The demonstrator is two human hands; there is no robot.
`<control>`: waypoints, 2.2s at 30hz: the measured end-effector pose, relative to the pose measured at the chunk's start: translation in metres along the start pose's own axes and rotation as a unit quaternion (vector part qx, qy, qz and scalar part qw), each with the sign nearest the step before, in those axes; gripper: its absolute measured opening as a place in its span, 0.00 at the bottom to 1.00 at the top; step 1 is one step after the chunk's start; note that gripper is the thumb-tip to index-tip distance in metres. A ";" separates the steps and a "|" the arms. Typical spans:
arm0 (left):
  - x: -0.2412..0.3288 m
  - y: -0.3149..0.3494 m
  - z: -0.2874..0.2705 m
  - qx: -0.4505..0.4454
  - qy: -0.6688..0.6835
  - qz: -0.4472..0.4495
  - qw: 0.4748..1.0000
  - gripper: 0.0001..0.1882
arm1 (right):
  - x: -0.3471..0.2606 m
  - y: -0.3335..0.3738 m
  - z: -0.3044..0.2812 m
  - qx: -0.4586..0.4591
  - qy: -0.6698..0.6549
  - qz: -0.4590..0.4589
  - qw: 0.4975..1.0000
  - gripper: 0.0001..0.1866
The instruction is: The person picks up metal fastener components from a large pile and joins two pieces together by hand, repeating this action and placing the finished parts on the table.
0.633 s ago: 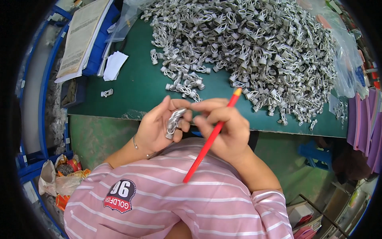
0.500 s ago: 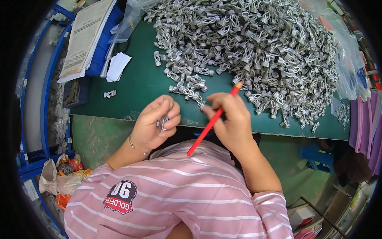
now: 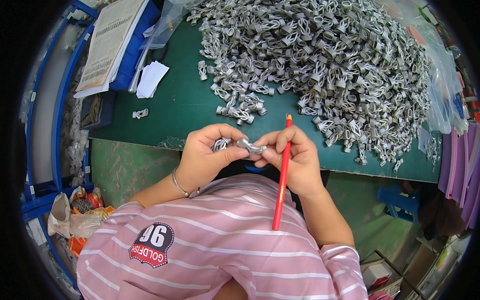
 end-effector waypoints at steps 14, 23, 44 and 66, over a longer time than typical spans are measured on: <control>-0.019 0.001 0.003 -0.061 0.159 -0.140 0.975 0.13 | -0.048 0.002 0.027 -0.057 0.267 -0.287 0.918 0.20; -0.021 0.003 -0.003 -0.118 0.441 -0.176 0.872 0.11 | -0.056 -0.012 0.025 -0.005 0.395 -0.335 0.855 0.13; -0.007 -0.008 -0.034 0.106 -0.031 -0.032 0.993 0.20 | -0.022 -0.030 0.038 -0.084 0.553 -0.300 0.773 0.14; -0.012 -0.003 -0.014 0.009 0.133 -0.068 0.989 0.10 | -0.048 -0.011 0.032 -0.061 0.274 -0.345 0.896 0.22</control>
Point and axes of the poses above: each hand's wrist, its own y-axis away from the middle knuckle, its own z-axis out of the palm, x = y × z, the point moved 8 cm from there along -y, towards the middle knuckle, and after that the axes turned 13 degrees about -z, right-handed, at the moved point
